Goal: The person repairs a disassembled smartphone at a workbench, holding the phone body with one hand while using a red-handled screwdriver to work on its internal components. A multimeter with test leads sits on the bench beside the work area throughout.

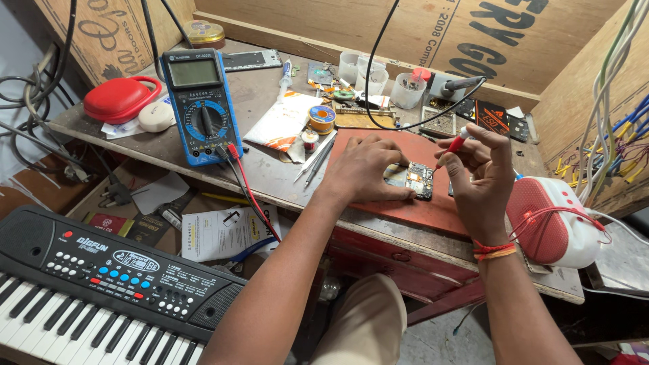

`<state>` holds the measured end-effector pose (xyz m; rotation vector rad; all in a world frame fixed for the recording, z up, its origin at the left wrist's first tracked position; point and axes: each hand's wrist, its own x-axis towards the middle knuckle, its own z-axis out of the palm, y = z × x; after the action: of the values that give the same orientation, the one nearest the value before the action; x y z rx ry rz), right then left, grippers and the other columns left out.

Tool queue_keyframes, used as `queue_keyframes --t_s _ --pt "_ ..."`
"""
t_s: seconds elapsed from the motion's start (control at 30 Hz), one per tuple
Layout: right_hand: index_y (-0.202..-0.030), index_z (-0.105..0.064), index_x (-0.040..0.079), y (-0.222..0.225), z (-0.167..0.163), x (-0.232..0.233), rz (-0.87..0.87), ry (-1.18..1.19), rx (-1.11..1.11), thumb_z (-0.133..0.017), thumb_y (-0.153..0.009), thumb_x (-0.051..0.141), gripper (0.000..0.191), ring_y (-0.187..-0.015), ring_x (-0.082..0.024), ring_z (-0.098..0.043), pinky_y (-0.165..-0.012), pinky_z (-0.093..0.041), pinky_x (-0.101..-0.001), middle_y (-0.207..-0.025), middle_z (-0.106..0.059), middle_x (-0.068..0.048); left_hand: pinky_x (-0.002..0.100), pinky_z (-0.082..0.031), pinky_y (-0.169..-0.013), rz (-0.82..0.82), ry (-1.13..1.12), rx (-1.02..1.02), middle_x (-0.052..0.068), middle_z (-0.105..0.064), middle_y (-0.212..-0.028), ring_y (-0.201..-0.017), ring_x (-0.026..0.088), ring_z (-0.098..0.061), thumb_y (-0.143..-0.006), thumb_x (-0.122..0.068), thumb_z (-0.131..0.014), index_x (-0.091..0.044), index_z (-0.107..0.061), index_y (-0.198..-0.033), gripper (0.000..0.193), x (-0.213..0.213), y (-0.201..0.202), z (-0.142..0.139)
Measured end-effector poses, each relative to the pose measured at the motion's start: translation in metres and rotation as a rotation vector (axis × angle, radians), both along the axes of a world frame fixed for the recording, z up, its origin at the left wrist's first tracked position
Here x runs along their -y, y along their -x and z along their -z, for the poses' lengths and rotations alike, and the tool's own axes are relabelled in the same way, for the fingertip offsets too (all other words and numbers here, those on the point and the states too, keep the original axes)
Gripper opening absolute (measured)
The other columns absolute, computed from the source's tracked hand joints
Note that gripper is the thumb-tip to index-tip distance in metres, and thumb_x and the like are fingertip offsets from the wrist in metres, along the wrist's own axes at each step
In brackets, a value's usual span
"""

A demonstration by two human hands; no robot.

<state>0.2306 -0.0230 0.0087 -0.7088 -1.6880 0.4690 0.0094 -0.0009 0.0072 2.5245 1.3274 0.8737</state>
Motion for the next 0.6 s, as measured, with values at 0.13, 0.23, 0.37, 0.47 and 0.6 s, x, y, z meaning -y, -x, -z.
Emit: queue_keyframes --t_s 0.13,0.23,0.37,0.47,0.6 --pt "-0.137 -0.046 0.006 0.0001 -0.0002 -0.0035 0.126 -0.034 0.0 -0.078 -0.1 -0.004 0.05 -0.099 -0.018 -0.066 -0.091 -0.06 -0.0327 -0.106 -0.062 -0.016 0.042 -0.038 -0.106 0.001 -0.001 -0.007 0.001 -0.069 -0.124 -0.127 0.021 -0.055 -0.067 -0.063 -0.08 -0.02 -0.079 -0.107 0.059 -0.0006 -0.0001 0.0001" --pt "-0.141 -0.043 0.006 -0.0002 0.0004 -0.0038 0.043 -0.109 0.042 -0.076 -0.1 -0.006 0.054 -0.107 -0.018 -0.067 -0.098 -0.058 -0.0326 -0.114 -0.061 -0.014 0.041 -0.038 -0.107 0.011 -0.011 -0.003 0.0 -0.069 -0.124 -0.127 0.021 -0.056 -0.067 -0.061 -0.08 -0.02 -0.079 -0.107 0.057 -0.0013 0.0 0.001" --pt "-0.14 -0.042 0.007 0.0012 0.0021 -0.0017 -0.01 -0.05 0.022 -0.068 -0.102 -0.005 0.047 -0.109 -0.017 -0.07 -0.099 -0.059 -0.0316 -0.118 -0.068 -0.012 0.041 -0.038 -0.107 0.007 -0.015 -0.004 0.0 -0.069 -0.124 -0.127 0.021 -0.056 -0.067 -0.061 -0.08 -0.02 -0.079 -0.107 0.057 -0.0023 0.0001 0.0019" --pt "-0.138 -0.043 0.006 0.0025 0.0012 -0.0039 0.083 -0.059 0.026 -0.075 -0.1 -0.006 0.051 -0.102 -0.018 -0.07 -0.095 -0.059 -0.0323 -0.108 -0.066 -0.014 0.042 -0.038 -0.107 0.012 -0.016 -0.002 0.001 -0.069 -0.125 -0.127 0.022 -0.055 -0.067 -0.062 -0.08 -0.02 -0.079 -0.107 0.058 -0.0015 0.0007 0.0023" --pt "-0.137 -0.041 0.005 -0.0001 0.0018 -0.0021 0.052 -0.112 0.051 -0.068 -0.103 -0.007 0.045 -0.104 -0.018 -0.069 -0.095 -0.059 -0.0311 -0.112 -0.066 -0.014 0.042 -0.037 -0.107 0.005 -0.014 -0.008 0.001 -0.069 -0.125 -0.127 0.022 -0.055 -0.067 -0.062 -0.08 -0.02 -0.079 -0.107 0.058 -0.0009 0.0004 0.0007"
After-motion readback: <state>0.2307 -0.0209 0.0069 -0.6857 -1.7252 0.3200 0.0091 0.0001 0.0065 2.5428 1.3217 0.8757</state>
